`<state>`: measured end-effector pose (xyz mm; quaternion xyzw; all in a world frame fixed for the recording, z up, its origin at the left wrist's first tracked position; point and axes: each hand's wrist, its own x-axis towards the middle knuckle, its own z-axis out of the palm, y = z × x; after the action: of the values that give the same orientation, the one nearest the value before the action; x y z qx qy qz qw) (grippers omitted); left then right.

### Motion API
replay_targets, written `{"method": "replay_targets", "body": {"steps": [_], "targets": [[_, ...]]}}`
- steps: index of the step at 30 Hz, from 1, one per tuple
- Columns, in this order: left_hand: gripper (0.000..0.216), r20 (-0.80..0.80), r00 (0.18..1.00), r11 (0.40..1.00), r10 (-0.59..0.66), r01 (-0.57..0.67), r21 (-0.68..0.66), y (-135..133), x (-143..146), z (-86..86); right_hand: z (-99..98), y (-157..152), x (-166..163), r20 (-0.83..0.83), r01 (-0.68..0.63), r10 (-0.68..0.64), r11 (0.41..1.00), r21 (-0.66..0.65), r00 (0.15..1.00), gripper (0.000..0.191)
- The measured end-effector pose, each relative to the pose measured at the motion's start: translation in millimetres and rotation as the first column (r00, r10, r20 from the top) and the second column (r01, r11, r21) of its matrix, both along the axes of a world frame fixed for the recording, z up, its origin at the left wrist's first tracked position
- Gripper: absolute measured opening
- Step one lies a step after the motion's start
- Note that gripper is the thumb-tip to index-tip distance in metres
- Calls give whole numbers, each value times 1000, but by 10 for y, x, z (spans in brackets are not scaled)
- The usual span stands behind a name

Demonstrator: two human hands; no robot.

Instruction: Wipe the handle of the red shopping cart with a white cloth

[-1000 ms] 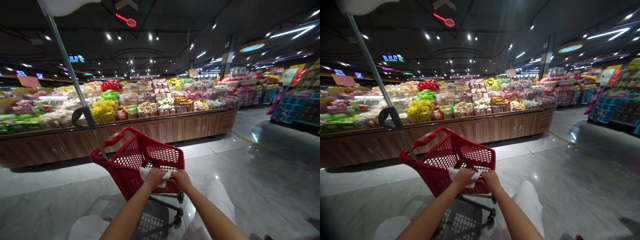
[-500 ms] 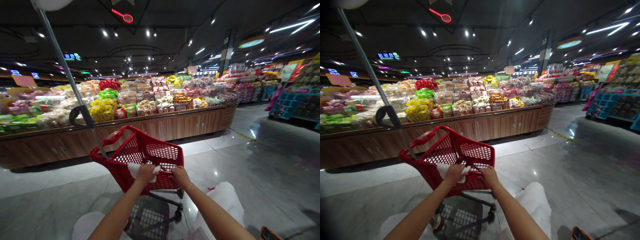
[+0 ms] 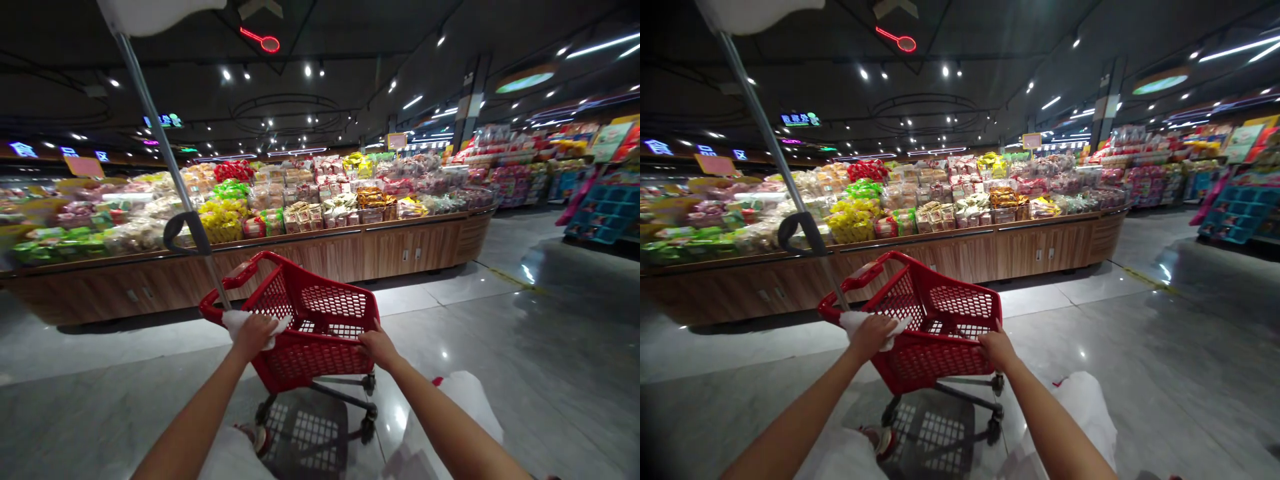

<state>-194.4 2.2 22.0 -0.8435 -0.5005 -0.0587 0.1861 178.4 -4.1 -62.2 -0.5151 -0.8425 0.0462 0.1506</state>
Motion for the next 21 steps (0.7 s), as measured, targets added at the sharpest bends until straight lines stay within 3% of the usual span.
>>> {"method": "replay_targets", "body": {"steps": [3, 6, 9, 13, 15, 18, 21], "targets": [[35, 36, 996, 994, -78, 75, 79, 17, -570, 175, 10, 60, 21, 0, 28, -28, 999, -15, 1000, 18], [42, 67, 993, 988, -101, 92, 121, 1, -718, 159, -16, 107, 54, 10, 48, -47, 998, -37, 999, 19], [44, 132, 991, 986, -26, 3, 165, -33, -510, 15, -32, 159, 122, 39, 117, -115, 993, -27, 993, 19], [46, 181, 983, 990, 26, -51, 134, -32, 45, -183, 86, 228, 54, 81, 253, -251, 967, -23, 965, 19], [46, 194, 981, 997, 11, -26, 76, -2, 353, -256, 196, 241, -139, 65, 198, -198, 980, 4, 978, 20], [46, 220, 974, 999, -46, 46, 9, 41, 694, -329, 307, 241, -535, -44, -27, 29, 999, 37, 999, 35], [45, 196, 971, 990, -137, 137, 14, 6, 676, -341, 254, 264, -773, -169, -136, 136, 991, 11, 976, 52]]}}
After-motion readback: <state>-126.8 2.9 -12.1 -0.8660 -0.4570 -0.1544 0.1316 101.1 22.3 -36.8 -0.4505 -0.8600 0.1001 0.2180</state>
